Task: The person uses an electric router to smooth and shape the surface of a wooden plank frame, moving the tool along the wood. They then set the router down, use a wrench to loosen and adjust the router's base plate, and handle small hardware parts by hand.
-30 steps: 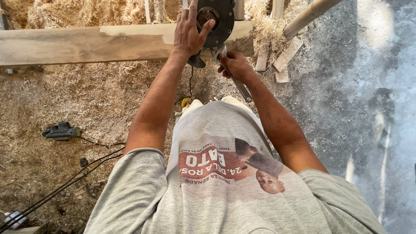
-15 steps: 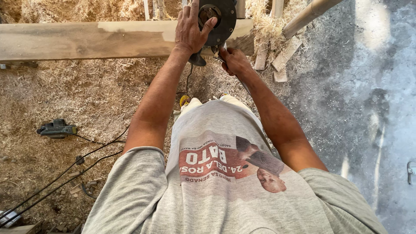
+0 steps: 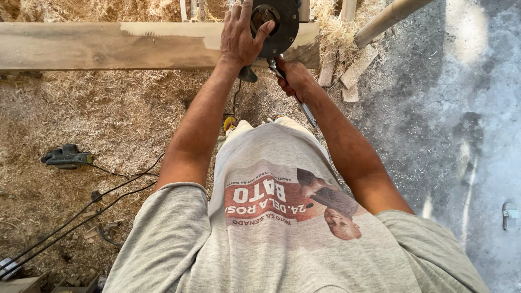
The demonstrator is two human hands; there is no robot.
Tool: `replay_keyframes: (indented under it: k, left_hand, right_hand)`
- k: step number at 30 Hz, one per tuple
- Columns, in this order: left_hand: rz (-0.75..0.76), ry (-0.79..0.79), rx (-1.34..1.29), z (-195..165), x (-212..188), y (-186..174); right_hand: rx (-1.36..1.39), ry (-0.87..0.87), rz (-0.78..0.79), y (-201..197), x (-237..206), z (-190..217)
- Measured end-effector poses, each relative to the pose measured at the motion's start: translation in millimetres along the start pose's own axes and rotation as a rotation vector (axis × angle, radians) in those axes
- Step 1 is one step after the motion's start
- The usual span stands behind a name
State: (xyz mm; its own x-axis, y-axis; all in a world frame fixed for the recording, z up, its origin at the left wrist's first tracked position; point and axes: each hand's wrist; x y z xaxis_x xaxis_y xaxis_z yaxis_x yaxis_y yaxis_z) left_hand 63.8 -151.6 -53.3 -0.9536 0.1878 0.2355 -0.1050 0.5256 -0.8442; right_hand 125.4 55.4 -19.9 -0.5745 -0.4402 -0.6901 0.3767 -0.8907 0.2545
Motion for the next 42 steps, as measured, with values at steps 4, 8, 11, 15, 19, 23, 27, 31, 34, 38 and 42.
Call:
replay_keyframes:
  k: [4,8,11,15,19,23,27,31,34,38,42]
  left_hand:
    - [-0.034,0.019,0.011,-1,-1,0]
    - [0.068,-0.041,-0.079,2,0,3]
    - [-0.078,0.048,0.012,3,0,5]
    - [-0.112,0.049,0.022,3,-1,7]
    - [0.015,-0.042,-0.051,2,-2,6]
    - [-0.109,0.058,-0.015,3,-3,6]
    - [-0.122,0.048,-0.001,3,-3,7]
    - [-0.014,-0.030,-0.038,4,-2,7]
    - [-0.105,0.035,0.010,6,-1,8]
    - [-0.079,0.040,-0.051,9,0,9]
    - [-0.004,0.000,-0.064,12,-2,12]
  right_hand:
    - [0.047,-0.009,0.025,-3,3,-7]
    - [-0.055,-0.033,-0.043,3,4,-9]
    - [-0.091,-0.036,-0.115,8,4,-10]
    - [0.066,0.000,-0.007,6,6,-11]
    - [0.174,0.062,0.097,-2,9,-10]
    - [0.226,0.123,0.159,-9,14,-12]
    - [0.324,0.138,0.218,-14,19,-17]
    - [0.473,0.165,0.286,-15,23,-17]
    - [0.438,0.161,0.290,-15,21,-15]
    - [0.035,0.062,0.092,-4,11,-26]
    - [0.120,0.142,0.161,18,5,-40]
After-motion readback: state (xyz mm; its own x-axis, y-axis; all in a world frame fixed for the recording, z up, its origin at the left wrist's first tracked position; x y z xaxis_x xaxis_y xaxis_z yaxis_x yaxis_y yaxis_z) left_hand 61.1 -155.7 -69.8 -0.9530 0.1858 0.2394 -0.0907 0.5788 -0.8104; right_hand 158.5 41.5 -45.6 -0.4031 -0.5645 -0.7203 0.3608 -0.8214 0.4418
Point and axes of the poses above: each hand's wrist, its own x-axis towards the middle knuckle, its own y-axis out of the palm, z = x × y, and after that the axes turned 9 degrees about z, right-handed
